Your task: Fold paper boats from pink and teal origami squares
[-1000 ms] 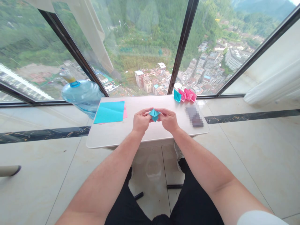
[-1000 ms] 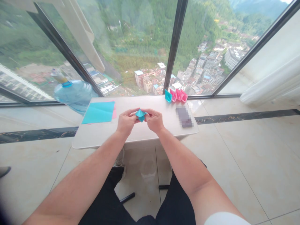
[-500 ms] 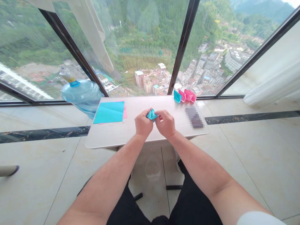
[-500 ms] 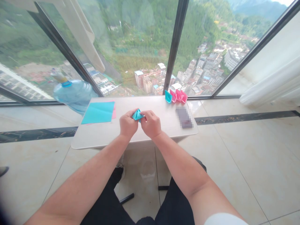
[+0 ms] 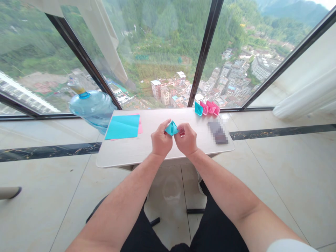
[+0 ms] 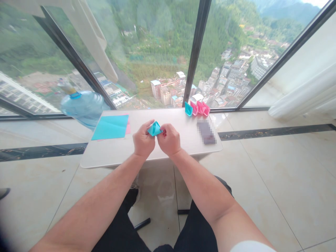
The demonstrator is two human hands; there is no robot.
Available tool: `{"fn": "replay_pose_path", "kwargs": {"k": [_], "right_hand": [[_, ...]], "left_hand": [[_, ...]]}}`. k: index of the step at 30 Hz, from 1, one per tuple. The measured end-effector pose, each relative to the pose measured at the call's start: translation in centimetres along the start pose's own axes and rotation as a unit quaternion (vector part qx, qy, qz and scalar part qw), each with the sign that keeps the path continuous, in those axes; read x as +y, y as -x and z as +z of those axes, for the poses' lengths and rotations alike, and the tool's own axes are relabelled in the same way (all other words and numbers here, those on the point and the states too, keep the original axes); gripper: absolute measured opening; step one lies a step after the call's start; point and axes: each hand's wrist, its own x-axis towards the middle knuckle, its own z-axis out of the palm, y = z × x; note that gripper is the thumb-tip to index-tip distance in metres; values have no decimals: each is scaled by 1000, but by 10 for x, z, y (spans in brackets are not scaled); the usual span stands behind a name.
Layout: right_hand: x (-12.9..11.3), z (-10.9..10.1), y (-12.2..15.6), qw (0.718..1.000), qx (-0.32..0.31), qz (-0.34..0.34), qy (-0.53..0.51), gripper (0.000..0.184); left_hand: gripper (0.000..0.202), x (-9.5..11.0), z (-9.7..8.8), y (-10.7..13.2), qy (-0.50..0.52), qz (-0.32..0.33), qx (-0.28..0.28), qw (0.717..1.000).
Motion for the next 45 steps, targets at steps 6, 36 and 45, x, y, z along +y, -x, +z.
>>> {"fn": "replay_pose_path", "kwargs": {"k": [6,36,45], "right_hand": [[0,-2,-1,1000,6,7,18,7],[0,2,-1,996,50,-50,61,11],[0,-2,-4,995,36,-88,-37,13]], "left_hand": [[47,5,2,4,-33,-6,3,999],[19,3,7,3,-120,-7,57,991],[15,9,3,-2,-23,-16,55,998]]}}
